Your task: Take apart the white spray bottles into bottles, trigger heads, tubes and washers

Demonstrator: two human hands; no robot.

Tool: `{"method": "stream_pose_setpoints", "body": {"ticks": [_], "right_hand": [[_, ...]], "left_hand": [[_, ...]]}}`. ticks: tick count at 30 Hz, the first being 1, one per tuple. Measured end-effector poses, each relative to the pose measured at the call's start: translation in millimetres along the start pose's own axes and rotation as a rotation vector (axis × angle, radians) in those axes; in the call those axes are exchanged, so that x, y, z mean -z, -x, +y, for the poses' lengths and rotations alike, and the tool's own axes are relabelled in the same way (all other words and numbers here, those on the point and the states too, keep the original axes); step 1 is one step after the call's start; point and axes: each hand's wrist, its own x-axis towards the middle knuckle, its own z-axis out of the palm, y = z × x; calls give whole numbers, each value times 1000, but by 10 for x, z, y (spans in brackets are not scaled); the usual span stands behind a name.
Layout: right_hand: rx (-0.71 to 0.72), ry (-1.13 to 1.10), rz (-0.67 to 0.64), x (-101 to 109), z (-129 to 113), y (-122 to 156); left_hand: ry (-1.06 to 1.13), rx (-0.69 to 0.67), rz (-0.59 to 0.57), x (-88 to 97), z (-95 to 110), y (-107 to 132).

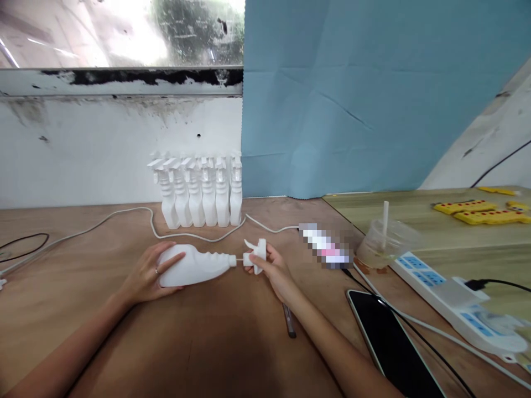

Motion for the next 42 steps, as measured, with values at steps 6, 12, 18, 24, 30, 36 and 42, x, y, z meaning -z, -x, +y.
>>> {"method": "stream_pose_setpoints", "body": {"ticks": [6, 12, 18, 24, 30, 36, 42], "right_hand": [[-28, 29, -152, -87, 63, 111], [-66, 28, -164, -127, 69, 131], [3, 105, -123, -148, 136, 139], [30, 121, -140, -124, 153, 132], [27, 140, -123, -117, 160, 126], [39, 168, -105, -101, 170, 123], [43, 185, -92, -88, 201, 104]], "left_hand": [[26, -22, -26, -46, 151, -68], [46, -40, -11, -25, 140, -59], [50, -31, -4, -46, 165, -59], [67, -24, 5, -48, 188, -52], [76, -20, 2, -40, 216, -65], [71, -24, -2, -39, 225, -75], [74, -9, -14, -58, 222, -65]]}}
